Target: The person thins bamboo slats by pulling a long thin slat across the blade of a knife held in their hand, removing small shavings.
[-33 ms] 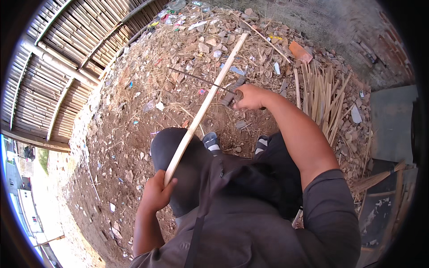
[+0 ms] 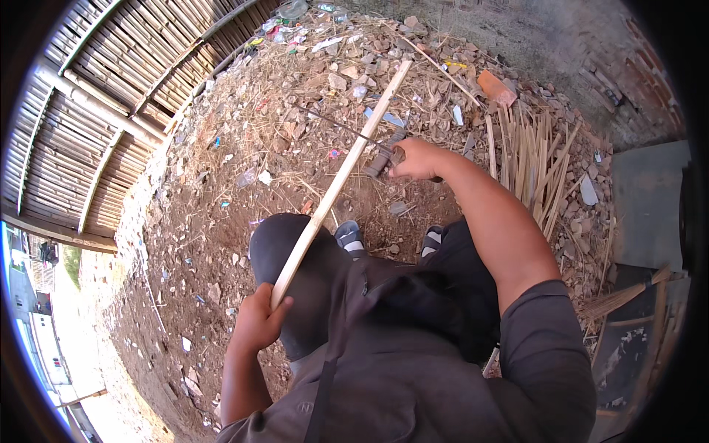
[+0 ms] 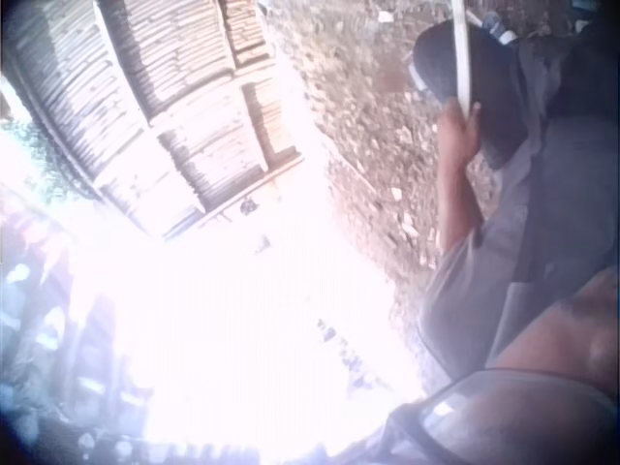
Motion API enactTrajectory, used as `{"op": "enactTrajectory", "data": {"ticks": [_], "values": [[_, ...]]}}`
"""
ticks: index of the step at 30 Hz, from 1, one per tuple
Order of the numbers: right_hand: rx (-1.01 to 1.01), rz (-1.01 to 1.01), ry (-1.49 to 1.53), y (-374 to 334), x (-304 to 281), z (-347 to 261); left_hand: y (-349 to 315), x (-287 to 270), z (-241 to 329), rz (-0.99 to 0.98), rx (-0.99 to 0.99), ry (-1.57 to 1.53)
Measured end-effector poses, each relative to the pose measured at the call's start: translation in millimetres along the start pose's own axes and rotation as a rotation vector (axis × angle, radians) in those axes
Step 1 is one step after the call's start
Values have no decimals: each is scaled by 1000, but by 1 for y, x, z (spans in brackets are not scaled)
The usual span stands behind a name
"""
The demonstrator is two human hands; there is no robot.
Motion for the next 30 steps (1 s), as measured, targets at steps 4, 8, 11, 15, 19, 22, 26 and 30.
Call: {"op": "enactTrajectory", "data": {"ticks": [4,8,11,15,19,22,26,30], "values": [[-58,54,-135,-7,6,-27,-4,0,-6,20,15,-1],[-304,-91,-415,-33,15,-87,-2,-2,-7,-13,9,-3],[-92,-110,18,-14,5,-27,1,-2,-3,-72,-7,-22],[189,66,283,-7,-12,11,1,-3,-11,-42,-21,-37],[-137,78,-181,-20,4,-52,2,-4,-11,-48,-8,16],[-319,-104,-409,-30,6,-84,-1,-8,-17,-119,-80,-69],[-4,-103,5,-21,-10,-17,3,-2,-11,-60,-21,-60],[-41,274,-146,-18,-7,6,2,-3,-9,-29,-21,-83]]}}
Point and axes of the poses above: each hand's wrist, its own y-axis towards the middle knuckle, its own x-axis out of the palm, z = x × y, the point moved 3 cm from there along y, towards the middle knuckle, and after that the axes turned 13 degrees about -y, right-handed, at the moved point
